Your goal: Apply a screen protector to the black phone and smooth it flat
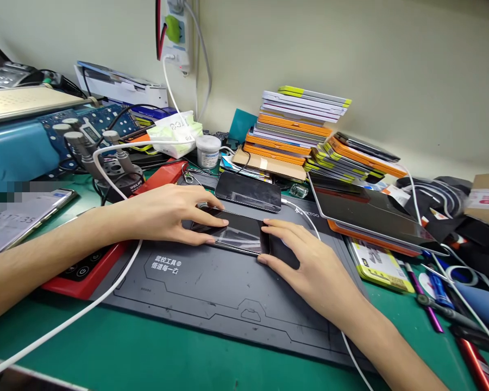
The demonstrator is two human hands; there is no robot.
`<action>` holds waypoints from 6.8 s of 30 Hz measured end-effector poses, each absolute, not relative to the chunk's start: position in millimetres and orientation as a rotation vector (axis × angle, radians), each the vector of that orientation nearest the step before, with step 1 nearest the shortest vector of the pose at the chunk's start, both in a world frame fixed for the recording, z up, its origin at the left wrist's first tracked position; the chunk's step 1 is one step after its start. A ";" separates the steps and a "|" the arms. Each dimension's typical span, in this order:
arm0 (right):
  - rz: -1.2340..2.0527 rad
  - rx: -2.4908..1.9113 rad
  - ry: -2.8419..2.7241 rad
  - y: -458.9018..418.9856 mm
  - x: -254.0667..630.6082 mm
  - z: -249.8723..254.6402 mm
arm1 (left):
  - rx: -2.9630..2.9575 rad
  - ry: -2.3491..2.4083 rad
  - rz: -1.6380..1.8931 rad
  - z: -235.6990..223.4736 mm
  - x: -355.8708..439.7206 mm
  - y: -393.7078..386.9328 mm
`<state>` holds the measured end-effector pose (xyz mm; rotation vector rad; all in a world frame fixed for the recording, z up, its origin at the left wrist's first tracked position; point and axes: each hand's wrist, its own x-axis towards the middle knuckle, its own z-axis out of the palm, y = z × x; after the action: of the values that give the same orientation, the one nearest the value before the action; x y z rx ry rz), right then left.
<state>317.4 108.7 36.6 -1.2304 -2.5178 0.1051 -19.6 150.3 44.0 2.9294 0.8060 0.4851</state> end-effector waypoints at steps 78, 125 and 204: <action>0.284 -1.237 -2.474 112.1 321.2 39.4 | 2.742 0.981 0.370 44.3 -17.4 145.2; -0.115 -1.240 -2.586 132.2 353.8 54.4 | 2.740 0.968 0.372 41.7 -18.2 146.2; 0.029 -0.770 -2.640 108.8 307.1 46.6 | 2.746 0.925 0.327 45.6 -19.2 148.6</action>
<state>307.1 108.8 46.6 -0.7705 -2.6402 0.0290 -19.2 148.6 45.6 2.7457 0.9248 0.3265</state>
